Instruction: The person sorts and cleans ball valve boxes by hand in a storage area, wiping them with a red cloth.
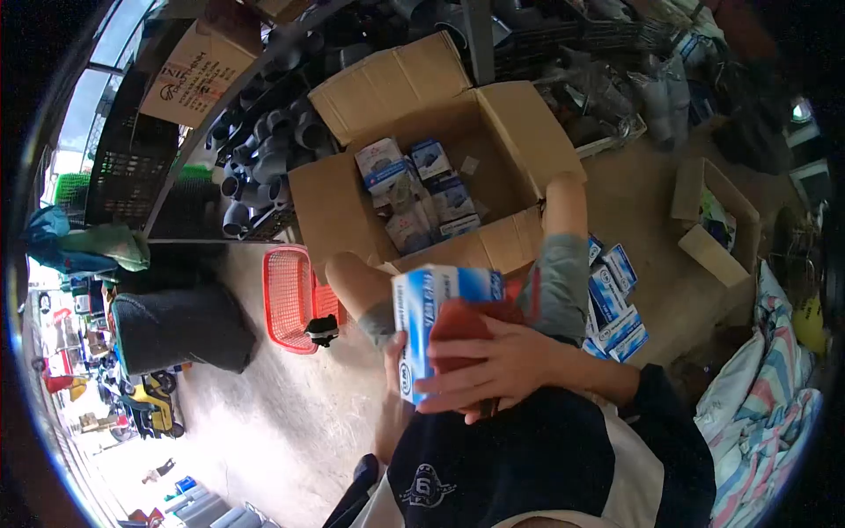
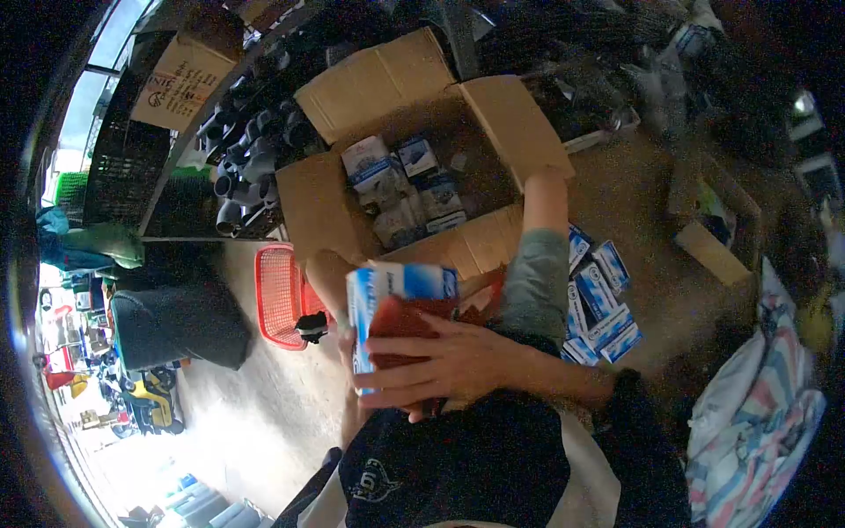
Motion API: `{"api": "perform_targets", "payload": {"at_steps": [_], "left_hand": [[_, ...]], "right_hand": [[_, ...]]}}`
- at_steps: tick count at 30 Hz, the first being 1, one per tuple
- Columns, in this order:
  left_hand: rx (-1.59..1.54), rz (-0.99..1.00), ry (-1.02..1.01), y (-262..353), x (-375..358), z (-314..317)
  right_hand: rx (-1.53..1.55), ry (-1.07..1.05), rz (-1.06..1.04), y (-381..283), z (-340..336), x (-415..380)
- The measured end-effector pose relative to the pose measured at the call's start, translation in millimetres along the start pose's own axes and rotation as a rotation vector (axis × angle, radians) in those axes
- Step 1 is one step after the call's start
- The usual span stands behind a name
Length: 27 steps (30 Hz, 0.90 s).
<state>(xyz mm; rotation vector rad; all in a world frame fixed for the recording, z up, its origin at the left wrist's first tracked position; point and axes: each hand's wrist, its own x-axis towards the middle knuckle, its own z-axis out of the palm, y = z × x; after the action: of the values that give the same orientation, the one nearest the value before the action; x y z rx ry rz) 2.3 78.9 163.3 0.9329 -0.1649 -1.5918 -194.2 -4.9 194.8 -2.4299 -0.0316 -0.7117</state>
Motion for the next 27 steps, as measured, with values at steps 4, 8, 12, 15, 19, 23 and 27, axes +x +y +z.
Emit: {"api": "perform_targets", "payload": {"at_steps": [4,8,12,15,19,23,27], "left_hand": [[0.095,-0.078,-0.029,2.7,-10.3,-3.2],[0.009,0.02,-0.005,-1.3,-10.1,-3.4],[-0.088,0.132,0.02,-4.5,-3.8,-1.4],[-0.19,0.21,0.027,-5.6,8.4,-7.9],[-0.221,0.275,0.017,-7.4,29.9,-11.5],[0.086,0.244,0.01,-9.1,13.9,16.7],[0.201,0.364,-0.087,-21.3,5.6,5.7]], "right_hand": [[-0.018,-0.011,-0.074,11.7,-20.7,36.1],[0.079,0.341,0.232,39.8,-4.6,43.7],[0.52,0.8,0.64,53.2,17.7,44.8],[0.593,0.874,0.831,38.9,35.4,41.6],[0.358,0.705,0.733,23.5,37.6,30.6],[0.307,0.581,0.558,23.6,-0.8,42.6],[0.207,0.349,0.399,37.3,-10.5,54.9]]}}
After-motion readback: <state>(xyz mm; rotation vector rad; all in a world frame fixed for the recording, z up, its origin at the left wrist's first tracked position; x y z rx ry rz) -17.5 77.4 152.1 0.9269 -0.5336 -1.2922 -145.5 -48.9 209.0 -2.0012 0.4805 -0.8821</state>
